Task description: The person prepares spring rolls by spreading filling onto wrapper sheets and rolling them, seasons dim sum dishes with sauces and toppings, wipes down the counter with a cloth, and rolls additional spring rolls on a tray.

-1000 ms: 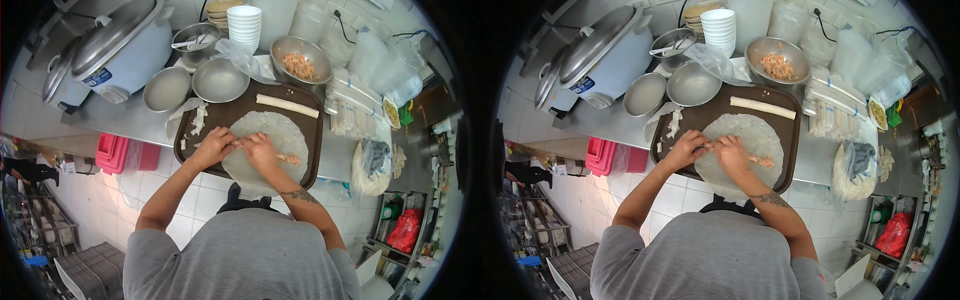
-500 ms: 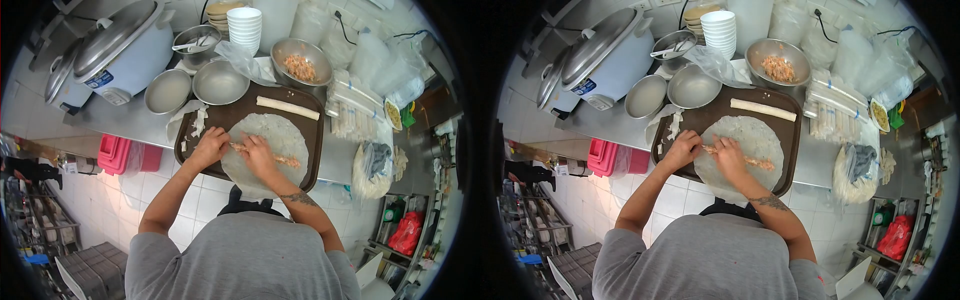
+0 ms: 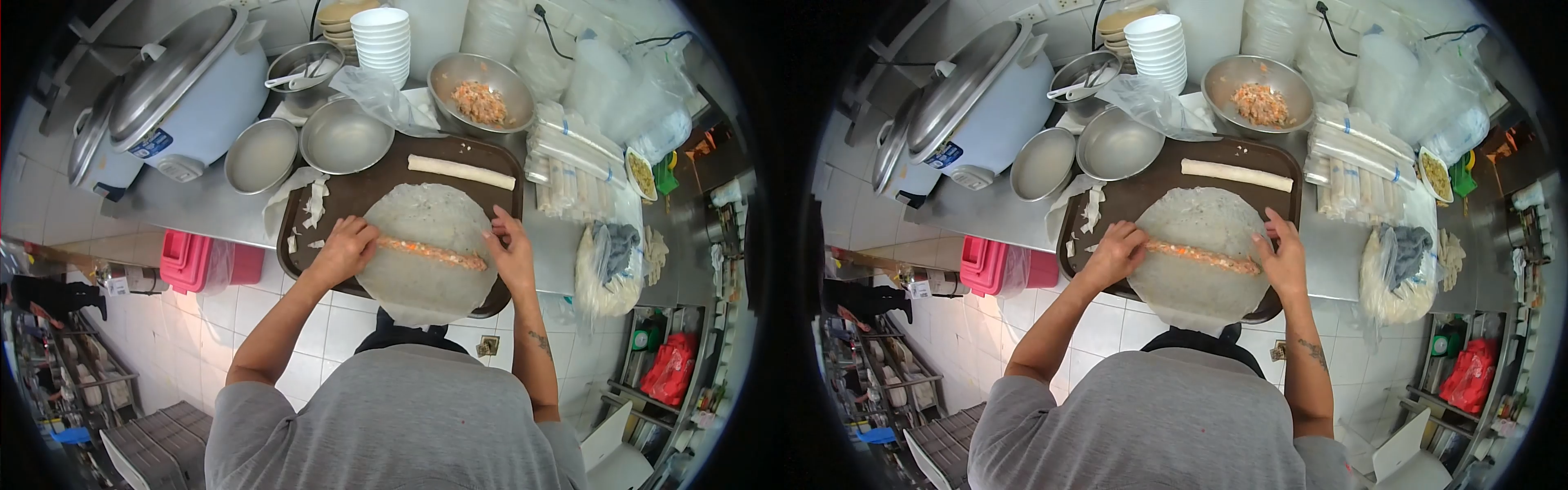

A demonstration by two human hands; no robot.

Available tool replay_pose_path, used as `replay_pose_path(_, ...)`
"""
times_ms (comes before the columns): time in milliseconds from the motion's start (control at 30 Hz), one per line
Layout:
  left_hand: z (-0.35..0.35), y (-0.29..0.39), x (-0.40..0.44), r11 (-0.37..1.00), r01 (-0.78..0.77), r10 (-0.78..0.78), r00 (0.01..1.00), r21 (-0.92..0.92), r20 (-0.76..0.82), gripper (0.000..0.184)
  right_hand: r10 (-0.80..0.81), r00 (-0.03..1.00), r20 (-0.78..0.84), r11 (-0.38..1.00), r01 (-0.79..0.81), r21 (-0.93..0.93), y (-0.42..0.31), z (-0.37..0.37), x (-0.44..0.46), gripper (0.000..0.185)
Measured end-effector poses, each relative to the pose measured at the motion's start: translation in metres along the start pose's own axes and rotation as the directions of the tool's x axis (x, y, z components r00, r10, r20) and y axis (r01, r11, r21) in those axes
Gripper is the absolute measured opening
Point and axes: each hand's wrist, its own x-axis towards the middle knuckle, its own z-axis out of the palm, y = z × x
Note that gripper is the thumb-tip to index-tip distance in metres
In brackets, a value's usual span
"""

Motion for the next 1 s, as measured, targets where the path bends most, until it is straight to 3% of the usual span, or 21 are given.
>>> replay_pose_path(133,-0.005,-0.005,-0.001,0.993,0.033,-0.037,0.999,-0.111,-0.029,0.02,-0.003,1.0,-0.024,0.996,0.001,-0.085,0.005,-0.016,-0.017,0.046)
replay_pose_path(233,-0.021,-0.01,0.001,0.985,0.118,-0.107,0.99,-0.123,0.09,0.017,-0.071,0.997,-0.026,0.989,0.067,-0.131,0.004,-0.029,-0.03,0.044)
replay_pose_path(333,-0.042,0.0,0.018,0.96,0.132,-0.129,0.991,-0.245,0.026,0.014,-0.067,0.997,-0.029,0.991,0.063,-0.117,0.0,-0.035,-0.042,0.042)
replay_pose_path(467,-0.063,0.035,0.084,0.929,0.091,-0.153,0.977,-0.359,-0.148,0.008,-0.159,0.983,-0.093,0.96,0.132,-0.248,0.009,-0.031,-0.052,0.037)
replay_pose_path(533,-0.061,0.053,0.133,0.937,0.06,-0.166,0.943,-0.343,-0.288,0.01,-0.174,0.984,-0.043,0.928,0.15,-0.341,0.014,-0.028,-0.057,0.037)
replay_pose_path(600,-0.039,0.05,0.192,0.89,-0.06,-0.156,0.891,-0.452,-0.427,0.014,-0.22,0.975,0.02,0.896,0.21,-0.392,0.014,-0.02,-0.062,0.037)
replay_pose_path(667,-0.017,0.041,0.249,0.909,0.03,-0.214,0.89,-0.416,-0.403,0.018,-0.265,0.964,0.039,0.873,0.256,-0.415,0.008,-0.011,-0.062,0.038)
replay_pose_path(733,0.017,0.026,0.296,0.979,0.041,-0.135,0.868,-0.202,-0.477,0.015,-0.308,0.951,0.009,0.865,0.285,-0.413,-0.002,0.002,-0.062,0.039)
replay_pose_path(800,0.057,0.005,0.315,0.967,0.002,0.025,0.994,0.255,-0.105,0.014,-0.281,0.959,-0.026,0.903,0.255,-0.346,-0.001,0.014,-0.06,0.034)
replay_pose_path(833,0.065,0.006,0.319,0.888,-0.085,0.039,0.993,0.452,0.11,0.016,-0.273,0.961,-0.044,0.919,0.247,-0.309,0.004,0.021,-0.06,0.033)
replay_pose_path(933,0.062,0.013,0.328,0.941,-0.029,0.003,0.997,0.338,0.077,0.021,-0.269,0.961,-0.06,0.933,0.245,-0.262,0.008,0.024,-0.06,0.031)
replay_pose_path(1000,0.054,0.018,0.325,0.934,-0.023,-0.012,0.995,0.358,0.095,0.021,-0.259,0.965,-0.039,0.944,0.244,-0.223,0.008,0.021,-0.06,0.033)
